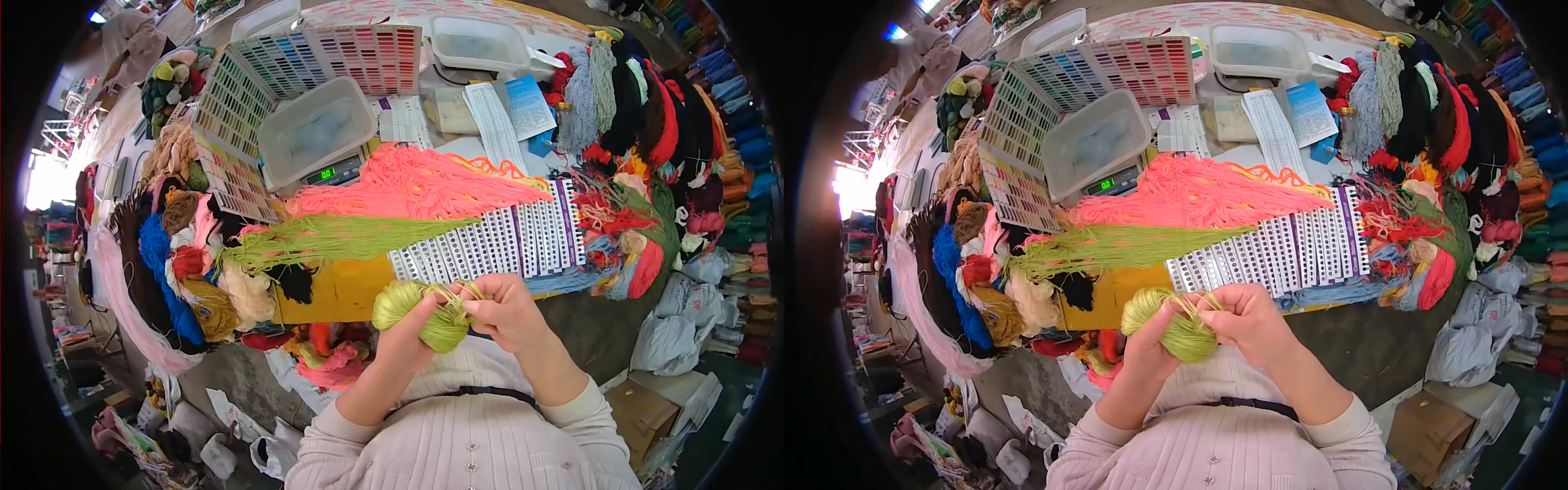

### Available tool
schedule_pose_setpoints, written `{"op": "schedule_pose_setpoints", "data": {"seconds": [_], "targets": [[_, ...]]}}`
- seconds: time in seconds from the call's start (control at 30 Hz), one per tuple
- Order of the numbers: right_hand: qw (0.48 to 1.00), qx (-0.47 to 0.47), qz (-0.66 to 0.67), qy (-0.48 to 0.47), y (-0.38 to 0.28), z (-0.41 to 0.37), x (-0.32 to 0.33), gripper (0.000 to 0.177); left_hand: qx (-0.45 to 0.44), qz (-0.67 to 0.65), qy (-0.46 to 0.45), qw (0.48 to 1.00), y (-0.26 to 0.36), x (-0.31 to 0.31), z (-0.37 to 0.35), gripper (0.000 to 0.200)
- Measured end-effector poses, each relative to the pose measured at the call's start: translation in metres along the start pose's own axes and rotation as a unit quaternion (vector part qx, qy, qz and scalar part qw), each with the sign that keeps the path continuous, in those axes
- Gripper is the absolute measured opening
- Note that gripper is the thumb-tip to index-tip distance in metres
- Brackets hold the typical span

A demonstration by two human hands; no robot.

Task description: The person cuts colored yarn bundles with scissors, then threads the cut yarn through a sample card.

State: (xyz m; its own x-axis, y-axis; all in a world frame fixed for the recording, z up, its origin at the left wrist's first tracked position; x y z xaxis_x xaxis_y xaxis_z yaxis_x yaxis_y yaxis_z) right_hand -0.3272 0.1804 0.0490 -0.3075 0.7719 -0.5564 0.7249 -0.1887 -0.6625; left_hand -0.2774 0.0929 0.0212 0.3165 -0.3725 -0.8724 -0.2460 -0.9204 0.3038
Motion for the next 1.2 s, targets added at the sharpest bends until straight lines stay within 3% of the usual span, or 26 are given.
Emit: {"op": "schedule_pose_setpoints", "data": {"seconds": [0.17,0.63,0.83,1.03,1.2], "targets": [[0.999,0.017,-0.042,0.008,0.0,0.003,0.001,0.006,-0.042,0.084,0.014,0.995,0.003,-0.001,0.001,0.025],[0.999,0.034,-0.032,0.01,-0.005,0.005,-0.002,0.005,-0.017,0.038,0.019,0.999,0.005,-0.001,0.003,0.021],[0.986,0.033,-0.162,0.035,-0.004,0.005,0.002,0.006,-0.012,0.041,0.015,0.999,0.003,-0.003,0.004,0.023],[0.996,0.005,-0.073,0.048,-0.002,0.004,0.006,0.007,-0.002,0.036,0.02,0.999,0.002,-0.003,0.006,0.025],[0.982,0.04,-0.179,0.034,-0.001,0.005,0.008,0.008,-0.013,0.059,0.053,0.997,-0.001,0.001,0.005,0.025]]}}
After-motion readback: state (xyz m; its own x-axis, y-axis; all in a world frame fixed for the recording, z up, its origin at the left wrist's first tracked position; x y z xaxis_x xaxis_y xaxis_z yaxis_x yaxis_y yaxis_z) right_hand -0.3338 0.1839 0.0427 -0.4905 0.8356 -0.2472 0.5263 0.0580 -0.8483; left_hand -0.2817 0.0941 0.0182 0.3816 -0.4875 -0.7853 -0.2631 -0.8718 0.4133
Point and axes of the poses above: each hand's wrist, its own z-axis towards the middle knuckle, its own x-axis out of the back of the hand, y = z × x, the point moved 6 cm from there along z, towards the middle knuckle, and after that the axes turned 1 degree about z, right-handed, at the moved point
